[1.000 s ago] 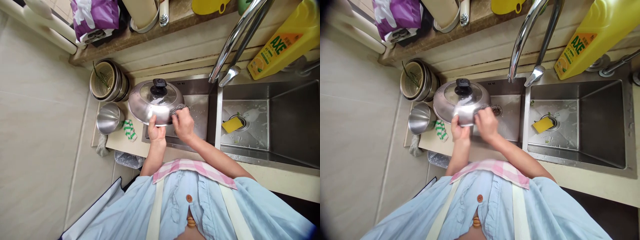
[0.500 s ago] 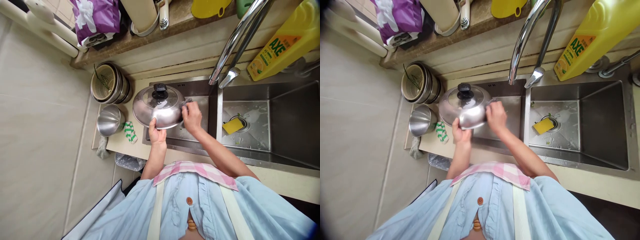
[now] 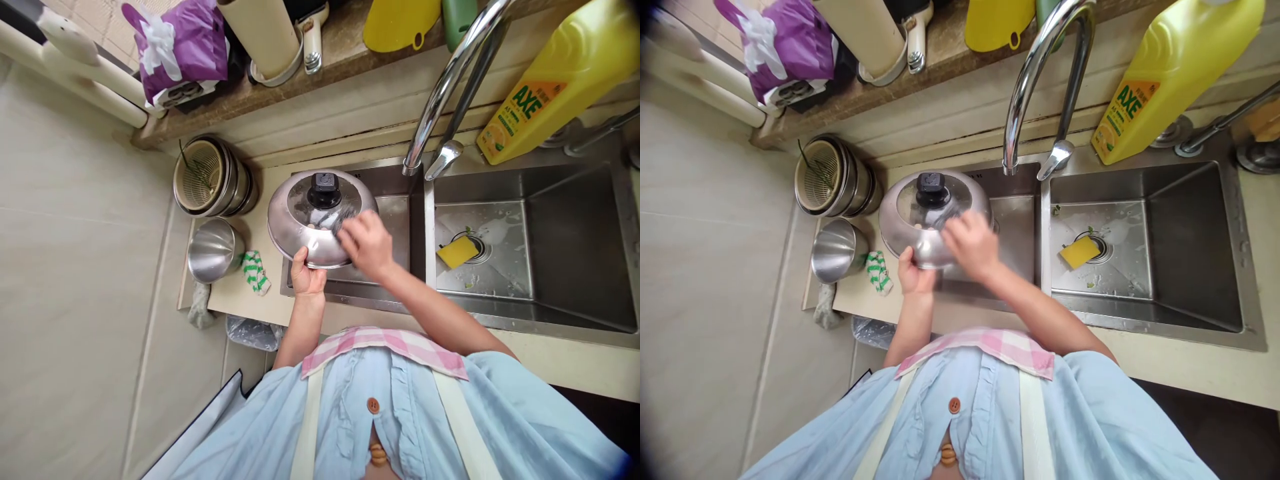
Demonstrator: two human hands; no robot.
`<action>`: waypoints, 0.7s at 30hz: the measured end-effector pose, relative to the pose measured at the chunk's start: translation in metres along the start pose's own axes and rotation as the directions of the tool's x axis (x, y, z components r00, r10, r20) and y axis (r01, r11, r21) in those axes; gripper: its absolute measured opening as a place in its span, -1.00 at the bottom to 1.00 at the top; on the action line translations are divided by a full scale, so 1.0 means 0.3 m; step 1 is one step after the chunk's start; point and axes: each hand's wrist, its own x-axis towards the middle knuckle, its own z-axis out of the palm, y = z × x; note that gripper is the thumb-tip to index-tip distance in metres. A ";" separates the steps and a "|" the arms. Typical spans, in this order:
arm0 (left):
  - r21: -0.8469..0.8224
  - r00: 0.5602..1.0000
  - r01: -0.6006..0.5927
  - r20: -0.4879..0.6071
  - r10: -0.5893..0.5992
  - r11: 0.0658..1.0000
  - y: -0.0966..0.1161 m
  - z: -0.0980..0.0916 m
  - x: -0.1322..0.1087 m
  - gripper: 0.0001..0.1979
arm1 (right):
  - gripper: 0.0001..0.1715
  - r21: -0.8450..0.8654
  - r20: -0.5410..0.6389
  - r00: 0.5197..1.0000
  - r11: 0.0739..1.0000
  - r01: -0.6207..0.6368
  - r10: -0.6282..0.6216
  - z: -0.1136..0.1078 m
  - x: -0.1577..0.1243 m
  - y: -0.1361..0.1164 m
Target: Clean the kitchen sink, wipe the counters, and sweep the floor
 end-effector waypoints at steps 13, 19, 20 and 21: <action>0.039 0.999 0.050 -0.022 -0.049 0.998 -0.015 -0.011 -0.008 -0.39 | -0.68 -0.061 0.006 0.991 0.989 -0.135 0.136 -0.008 -0.007 -0.005; 0.034 0.998 0.063 -0.031 -0.062 0.997 -0.016 0.021 0.010 -0.43 | -0.71 0.000 -0.058 0.996 0.998 0.062 -0.062 0.030 -0.140 -0.020; 0.026 0.999 0.044 -0.017 -0.044 0.999 -0.010 0.025 0.013 -0.42 | -0.70 0.018 -0.111 0.994 1.000 -0.007 0.009 0.031 -0.135 -0.001; 0.016 1.000 0.021 -0.003 -0.021 1.000 -0.004 0.029 0.015 -0.42 | -0.68 0.042 -0.162 0.982 0.995 -0.090 0.096 0.031 -0.124 0.019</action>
